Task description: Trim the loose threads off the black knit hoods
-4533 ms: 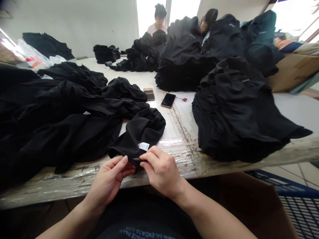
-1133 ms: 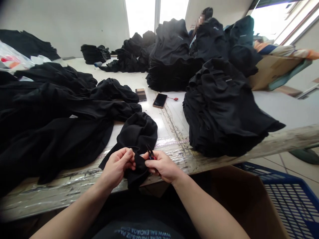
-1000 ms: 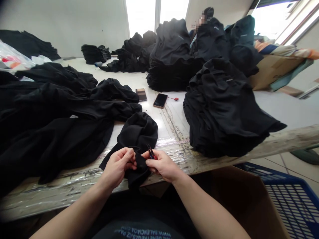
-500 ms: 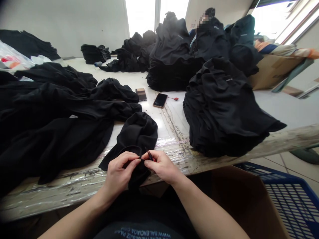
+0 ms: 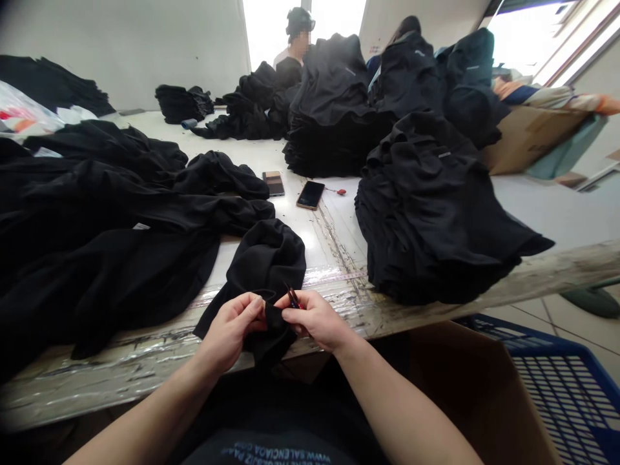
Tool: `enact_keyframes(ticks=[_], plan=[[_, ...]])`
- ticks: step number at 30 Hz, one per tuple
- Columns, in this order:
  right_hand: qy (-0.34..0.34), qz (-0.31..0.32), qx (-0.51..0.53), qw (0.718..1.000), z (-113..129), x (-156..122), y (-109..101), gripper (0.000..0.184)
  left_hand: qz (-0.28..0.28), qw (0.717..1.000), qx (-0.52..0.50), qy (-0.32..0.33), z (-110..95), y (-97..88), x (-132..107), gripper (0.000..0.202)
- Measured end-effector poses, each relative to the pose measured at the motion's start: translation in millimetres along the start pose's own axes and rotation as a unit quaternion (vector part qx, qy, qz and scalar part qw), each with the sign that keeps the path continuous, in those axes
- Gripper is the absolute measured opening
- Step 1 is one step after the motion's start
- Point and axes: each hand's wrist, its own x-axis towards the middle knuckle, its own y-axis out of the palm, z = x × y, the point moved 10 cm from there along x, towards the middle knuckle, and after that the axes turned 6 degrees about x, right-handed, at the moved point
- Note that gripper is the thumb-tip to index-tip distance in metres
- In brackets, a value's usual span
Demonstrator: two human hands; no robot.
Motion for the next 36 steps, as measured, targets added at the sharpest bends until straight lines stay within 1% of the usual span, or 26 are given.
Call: enact_keyframes(ticks=[2,3,5,6,7,9,11,13,15,16,18,21,24,26,27,29,31,33,34,35,36], plan=[[-0.005,-0.004,-0.027,1.000,2.6,1.1,-2.6,0.016,-0.003,1.000,-0.020,-0.010,1.3,1.2,-0.8,0.030],[-0.018,-0.004,-0.057,0.998,6.4,1.3,-3.1,0.014,-0.006,1.000,-0.023,-0.014,2.3,1.5,-1.0,0.030],[-0.068,-0.016,-0.158,0.985,19.1,0.1,-3.8,0.012,-0.013,1.000,-0.020,-0.016,4.3,1.6,-0.9,0.030],[-0.105,-0.035,-0.223,0.969,28.4,-2.1,-4.6,0.013,-0.017,1.000,-0.015,-0.016,5.2,1.5,-0.6,0.031],[-0.148,-0.061,-0.289,0.944,39.1,-6.0,-4.8,0.015,-0.023,1.000,-0.011,-0.014,5.9,1.3,-0.2,0.031],[-0.233,-0.120,-0.402,0.877,60.1,-19.1,-1.9,0.021,-0.038,0.999,-0.003,-0.010,6.4,0.3,0.7,0.032],[-0.293,-0.160,-0.479,0.812,74.9,-34.8,6.1,0.025,-0.054,0.998,0.007,-0.006,5.8,-0.4,1.2,0.033],[-0.323,-0.169,-0.546,0.755,82.5,-47.7,18.2,0.023,-0.065,0.998,0.020,0.000,3.6,0.0,1.3,0.034],[-0.328,-0.162,-0.610,0.703,85.5,-55.9,30.4,0.017,-0.071,0.997,0.034,0.010,0.6,0.7,0.4,0.034],[-0.324,-0.156,-0.638,0.681,85.8,-57.8,35.1,0.016,-0.074,0.996,0.042,0.018,-1.4,0.8,-0.3,0.033],[-0.308,-0.149,-0.676,0.653,85.5,-58.3,40.6,0.015,-0.080,0.994,0.060,0.040,-5.5,0.3,-2.3,0.031],[-0.299,-0.149,-0.702,0.630,85.5,-56.0,44.7,0.012,-0.086,0.988,0.097,0.078,-10.6,0.0,-5.1,0.028],[-0.304,-0.153,-0.717,0.608,83.8,-53.3,49.1,0.008,-0.089,0.984,0.121,0.094,-11.6,1.3,-5.4,0.027],[-0.303,-0.156,-0.724,0.600,81.9,-51.3,49.7,0.010,-0.089,0.984,0.122,0.090,-11.6,1.9,-5.2,0.028],[-0.300,-0.156,-0.723,0.603,81.2,-50.3,48.6,0.010,-0.088,0.985,0.121,0.087,-12.8,1.2,-6.0,0.028],[-0.297,-0.155,-0.708,0.622,82.6,-49.4,42.5,0.009,-0.086,0.984,0.128,0.086,-19.6,-3.9,-11.7,0.027],[-0.303,-0.166,-0.669,0.658,90.6,-51.4,29.8,0.009,-0.082,0.981,0.141,0.101,-34.0,-15.7,-25.3,0.028],[-0.316,-0.186,-0.610,0.702,103.5,-56.0,12.1,0.009,-0.059,0.981,0.139,0.122,-52.0,-31.1,-46.0,0.035],[-0.322,-0.196,-0.576,0.725,110.0,-58.3,2.5,0.008,-0.031,0.983,0.127,0.128,-59.8,-37.3,-57.5,0.041],[-0.325,-0.205,-0.543,0.747,115.3,-59.7,-6.5,0.008,0.009,0.985,0.116,0.124,-65.0,-40.6,-68.7,0.049],[-0.323,-0.208,-0.511,0.769,118.3,-59.3,-14.0,0.009,0.037,0.986,0.109,0.117,-68.8,-45.1,-79.1,0.056]])
